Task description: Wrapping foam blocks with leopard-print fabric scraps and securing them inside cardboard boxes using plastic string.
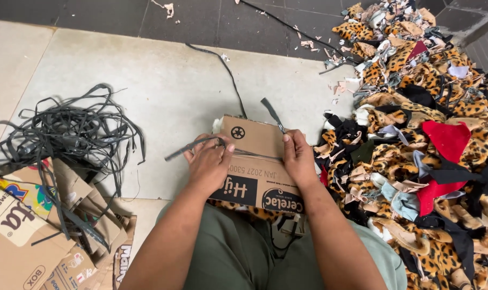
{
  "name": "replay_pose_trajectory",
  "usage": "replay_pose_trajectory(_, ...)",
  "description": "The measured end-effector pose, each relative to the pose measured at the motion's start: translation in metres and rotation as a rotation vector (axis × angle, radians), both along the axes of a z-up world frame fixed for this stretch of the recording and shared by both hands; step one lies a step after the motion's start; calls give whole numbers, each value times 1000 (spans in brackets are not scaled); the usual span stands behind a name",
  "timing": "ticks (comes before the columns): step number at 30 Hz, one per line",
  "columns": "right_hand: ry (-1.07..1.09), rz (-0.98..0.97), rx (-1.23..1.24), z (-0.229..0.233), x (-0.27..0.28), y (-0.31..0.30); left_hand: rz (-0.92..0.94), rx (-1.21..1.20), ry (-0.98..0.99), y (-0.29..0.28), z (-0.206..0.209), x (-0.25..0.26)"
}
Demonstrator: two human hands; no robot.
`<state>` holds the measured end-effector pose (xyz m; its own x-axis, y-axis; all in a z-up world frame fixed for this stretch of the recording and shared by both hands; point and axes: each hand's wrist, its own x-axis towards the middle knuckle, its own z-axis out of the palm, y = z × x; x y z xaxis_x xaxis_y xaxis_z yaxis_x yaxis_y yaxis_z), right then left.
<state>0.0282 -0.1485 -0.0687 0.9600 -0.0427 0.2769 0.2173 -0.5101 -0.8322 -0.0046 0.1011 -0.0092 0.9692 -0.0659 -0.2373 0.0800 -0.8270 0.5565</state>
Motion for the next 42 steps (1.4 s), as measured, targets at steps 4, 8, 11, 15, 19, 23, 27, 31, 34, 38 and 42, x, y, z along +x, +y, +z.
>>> replay_pose_trajectory(4, -23, -29, -80, 5, -14, 25, 5, 15, -81, -5, 11, 0)
replay_pose_trajectory(8, 139, 31, -304, 31, -41, 57, -89, 56, -211, -13, 42, -9)
replay_pose_trajectory(11, 177, 10, -402, 14, -42, 58, -119, -39, -329, -23, 67, -16)
replay_pose_trajectory(15, 140, -92, -187, 16, -47, 60, -90, -574, -244, -20, 43, -20)
replay_pose_trajectory(19, 146, -100, 225, 23, -50, 70, -192, -286, -59, -22, 2, -26)
replay_pose_trajectory(23, 140, 32, 375, 51, -60, 80, -144, -95, -390, -39, -22, -24)
replay_pose_trajectory(27, 150, 32, 393, 45, -56, 63, -67, -269, -202, -40, 23, -25)
replay_pose_trajectory(31, 151, 26, 665, 14, -35, 39, -59, -236, -142, -30, 12, -27)
replay_pose_trajectory(34, 170, 82, 1029, 5, -31, 31, -38, -322, -185, -32, -26, -21)
replay_pose_trajectory(38, 167, 4, 947, 14, -36, 39, -74, -227, -155, -35, -38, -15)
replay_pose_trajectory(42, 145, 1, 992, 22, -42, 45, -56, -284, -102, -33, -45, -16)
